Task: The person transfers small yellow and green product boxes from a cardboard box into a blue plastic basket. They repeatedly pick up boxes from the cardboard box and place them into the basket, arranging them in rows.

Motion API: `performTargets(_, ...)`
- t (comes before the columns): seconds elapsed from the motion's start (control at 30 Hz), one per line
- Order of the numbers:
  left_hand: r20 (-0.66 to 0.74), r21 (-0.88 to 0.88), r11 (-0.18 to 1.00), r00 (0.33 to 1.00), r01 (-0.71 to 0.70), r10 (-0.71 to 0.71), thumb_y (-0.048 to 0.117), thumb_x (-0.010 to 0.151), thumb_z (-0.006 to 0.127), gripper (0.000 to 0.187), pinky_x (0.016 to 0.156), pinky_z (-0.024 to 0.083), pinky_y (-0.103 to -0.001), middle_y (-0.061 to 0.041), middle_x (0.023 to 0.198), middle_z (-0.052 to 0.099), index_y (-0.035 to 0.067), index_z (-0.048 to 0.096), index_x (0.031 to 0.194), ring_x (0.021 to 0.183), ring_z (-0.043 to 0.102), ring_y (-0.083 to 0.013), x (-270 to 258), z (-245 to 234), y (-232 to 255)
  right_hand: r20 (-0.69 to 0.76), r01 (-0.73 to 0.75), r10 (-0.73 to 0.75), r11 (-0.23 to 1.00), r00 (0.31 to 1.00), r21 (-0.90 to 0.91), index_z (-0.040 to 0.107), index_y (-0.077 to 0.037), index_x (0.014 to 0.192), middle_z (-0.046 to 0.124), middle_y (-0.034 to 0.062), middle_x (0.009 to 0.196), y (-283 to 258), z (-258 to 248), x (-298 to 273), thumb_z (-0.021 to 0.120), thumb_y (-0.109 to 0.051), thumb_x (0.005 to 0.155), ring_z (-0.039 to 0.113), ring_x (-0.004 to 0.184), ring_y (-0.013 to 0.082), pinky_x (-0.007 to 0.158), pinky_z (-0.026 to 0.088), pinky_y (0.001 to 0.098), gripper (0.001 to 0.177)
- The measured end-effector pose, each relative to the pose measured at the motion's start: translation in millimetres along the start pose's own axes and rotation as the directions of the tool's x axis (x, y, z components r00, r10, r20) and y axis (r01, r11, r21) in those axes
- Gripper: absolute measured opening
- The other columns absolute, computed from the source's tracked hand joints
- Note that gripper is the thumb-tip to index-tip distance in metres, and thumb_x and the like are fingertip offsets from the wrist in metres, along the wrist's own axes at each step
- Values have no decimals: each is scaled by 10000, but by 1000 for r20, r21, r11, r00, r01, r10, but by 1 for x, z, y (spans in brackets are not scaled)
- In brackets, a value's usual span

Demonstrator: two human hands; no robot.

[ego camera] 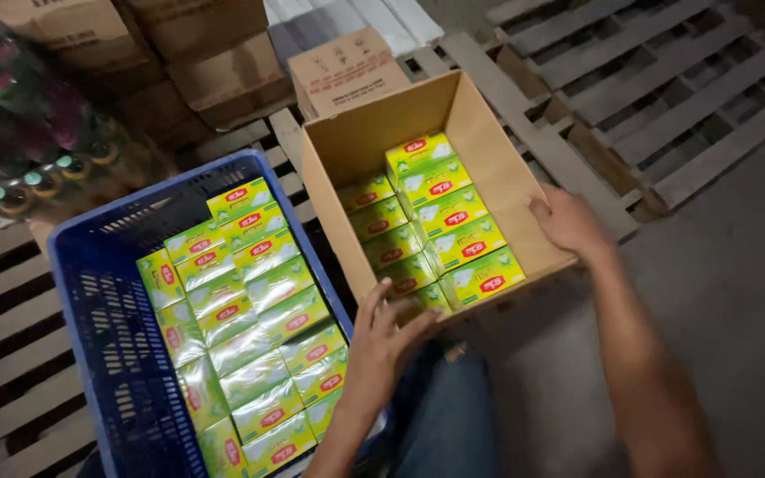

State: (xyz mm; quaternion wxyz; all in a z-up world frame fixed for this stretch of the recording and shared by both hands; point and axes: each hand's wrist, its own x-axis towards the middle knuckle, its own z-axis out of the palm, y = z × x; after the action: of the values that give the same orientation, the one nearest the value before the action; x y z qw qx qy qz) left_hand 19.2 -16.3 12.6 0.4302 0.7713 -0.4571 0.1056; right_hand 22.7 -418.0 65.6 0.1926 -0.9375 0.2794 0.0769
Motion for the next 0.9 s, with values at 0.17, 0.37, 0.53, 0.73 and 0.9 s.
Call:
performTargets(0.17, -81, 77, 995, 995, 60, -54, 158, 1044, 784, 399, 1194, 476, -581, -222, 1550, 586, 262, 726, 1425, 1490, 536, -480, -4, -2, -6, 8, -70, 69, 990, 998, 119, 652, -26, 1405, 711, 237, 1418, 12, 19, -12, 430, -360, 1147, 660, 1249, 503, 967, 502, 598, 477)
performTargets(0.37, -322, 472, 810, 924, 347, -208, 425, 1003, 765, 566, 1050, 536, -497, -126, 1561, 488, 493, 626, 1547, 1203, 604, -376, 0, -8, -7, -203, -61, 123, 955, 971, 289, 642, 56, 1548, 654, 339, 1495, 2, 50, -59, 578, -274, 1077, 562, 1446, 507, 1207, 408, 678, 579)
performTargets(0.53, -203, -493, 688, 698, 533, -686, 151, 921, 894, 1186, 1172, 506, -644, -365, 1694, 61, 94, 80, 1781, 1458, 415, -682, 1, 5, 47, -215, -280, 411, 843, 886, 459, 505, -74, 1701, 780, 225, 1177, -23, 83, -65, 481, -155, 1135, 787, 1027, 384, 814, 593, 496, 572)
performTargets(0.73, 40, -653, 470, 647, 594, -761, 190, 788, 1008, 1545, 1133, 522, -636, -317, 1771, -235, 148, -192, 1761, 1597, 17, -659, 30, 31, 61, -185, -244, 354, 863, 917, 443, 421, 2, 1667, 648, 496, 1325, -98, 53, -141, 456, -115, 1087, 601, 1319, 661, 1167, 469, 699, 593)
performTargets(0.9, 48, -489, 516, 612, 703, -790, 334, 817, 923, 1459, 1112, 532, -685, -300, 1805, -133, 179, -171, 1769, 1495, 260, -687, 59, 6, 39, -171, -224, 343, 845, 924, 486, 374, -16, 1681, 636, 457, 1388, -120, 71, -151, 479, -151, 1072, 584, 1370, 614, 1197, 436, 657, 632)
